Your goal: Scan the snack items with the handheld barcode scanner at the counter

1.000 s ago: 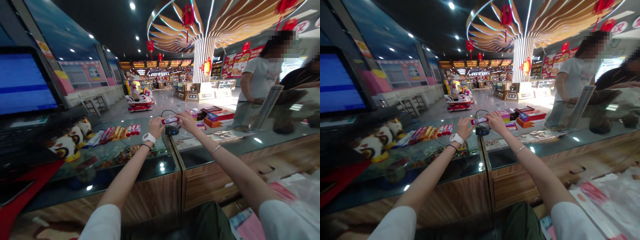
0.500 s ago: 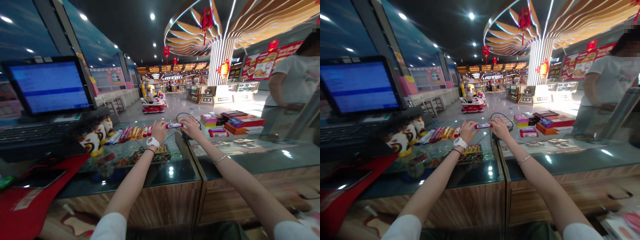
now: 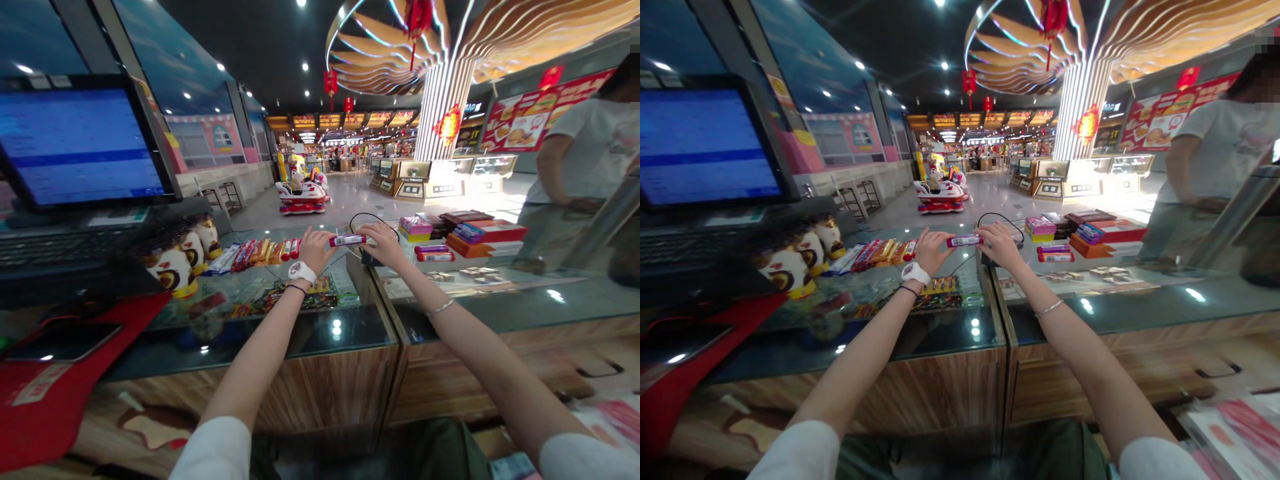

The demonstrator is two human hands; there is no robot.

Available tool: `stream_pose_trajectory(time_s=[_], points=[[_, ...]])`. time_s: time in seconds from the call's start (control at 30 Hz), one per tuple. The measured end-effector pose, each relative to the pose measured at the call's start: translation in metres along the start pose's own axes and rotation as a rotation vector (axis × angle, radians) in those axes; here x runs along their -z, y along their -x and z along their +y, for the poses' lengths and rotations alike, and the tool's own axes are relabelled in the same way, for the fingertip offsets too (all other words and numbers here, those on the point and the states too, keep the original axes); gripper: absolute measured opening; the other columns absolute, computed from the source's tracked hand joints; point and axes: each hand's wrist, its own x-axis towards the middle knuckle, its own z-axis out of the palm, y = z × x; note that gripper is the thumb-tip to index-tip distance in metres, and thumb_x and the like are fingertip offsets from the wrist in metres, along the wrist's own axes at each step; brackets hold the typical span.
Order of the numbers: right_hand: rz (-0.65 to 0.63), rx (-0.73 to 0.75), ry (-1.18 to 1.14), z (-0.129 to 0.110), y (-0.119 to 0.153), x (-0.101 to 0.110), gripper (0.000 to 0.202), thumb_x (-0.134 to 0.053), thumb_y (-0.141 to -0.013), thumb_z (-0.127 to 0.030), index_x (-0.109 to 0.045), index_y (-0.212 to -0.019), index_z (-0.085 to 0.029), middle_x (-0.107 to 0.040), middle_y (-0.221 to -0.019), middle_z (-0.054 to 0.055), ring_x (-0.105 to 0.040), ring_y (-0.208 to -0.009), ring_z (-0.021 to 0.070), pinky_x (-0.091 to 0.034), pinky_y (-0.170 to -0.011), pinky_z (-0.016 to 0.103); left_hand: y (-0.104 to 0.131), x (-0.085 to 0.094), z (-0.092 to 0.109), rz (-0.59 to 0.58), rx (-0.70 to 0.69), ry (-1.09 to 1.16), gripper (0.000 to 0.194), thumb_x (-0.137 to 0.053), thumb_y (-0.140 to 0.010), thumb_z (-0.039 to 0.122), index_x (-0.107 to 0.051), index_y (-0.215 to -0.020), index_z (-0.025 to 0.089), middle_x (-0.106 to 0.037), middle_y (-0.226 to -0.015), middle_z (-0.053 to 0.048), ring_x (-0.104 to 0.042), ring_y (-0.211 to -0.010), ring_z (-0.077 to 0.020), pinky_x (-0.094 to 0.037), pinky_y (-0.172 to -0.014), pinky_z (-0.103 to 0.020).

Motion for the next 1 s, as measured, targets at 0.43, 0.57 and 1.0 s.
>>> stream_pose_trajectory(time_s=[0.43, 0.57, 1.0], points=[[-0.373, -0.275, -0.186, 0.103, 0.04, 0.022, 0.081, -0.052, -0.06, -0.003, -0.056, -0.139, -0.021, -0.061, -0.14, 0.009, -0.056, -0.131, 0.0277, -0.041, -0.114, 0.048, 0.005, 0.002, -0.021, 0.024, 0.142, -0.006, 0.022, -0.07, -0.086, 0.027, -0.071, -0.108, 0.026, -0.074, -0.112, -0.003, -0.066, -0.11, -0.0239, -0.029, -0.121, -0.047], [-0.496, -0.232, -0.224, 0.106, 0.047, 0.01, 0.082, -0.058, -0.063, -0.004, -0.052, -0.144, -0.022, -0.063, -0.136, 0.009, -0.059, -0.127, 0.0279, -0.043, -0.112, 0.048, 0.006, 0.002, -0.025, 0.01, 0.182, -0.021, 0.023, -0.072, -0.084, 0.026, -0.071, -0.107, 0.025, -0.075, -0.11, -0.004, -0.066, -0.109, -0.0249, -0.029, -0.12, -0.048], [-0.461, -0.078, -0.049, 0.078, 0.037, 0.002, 0.052, -0.062, -0.077, -0.009, -0.064, -0.128, -0.022, -0.07, -0.125, 0.011, -0.064, -0.117, 0.0273, -0.048, -0.104, 0.047, 0.004, 0.002, -0.029, -0.01, 0.176, -0.022, 0.022, -0.07, -0.084, 0.024, -0.071, -0.106, 0.024, -0.074, -0.107, -0.005, -0.066, -0.108, -0.0258, -0.03, -0.118, -0.049]])
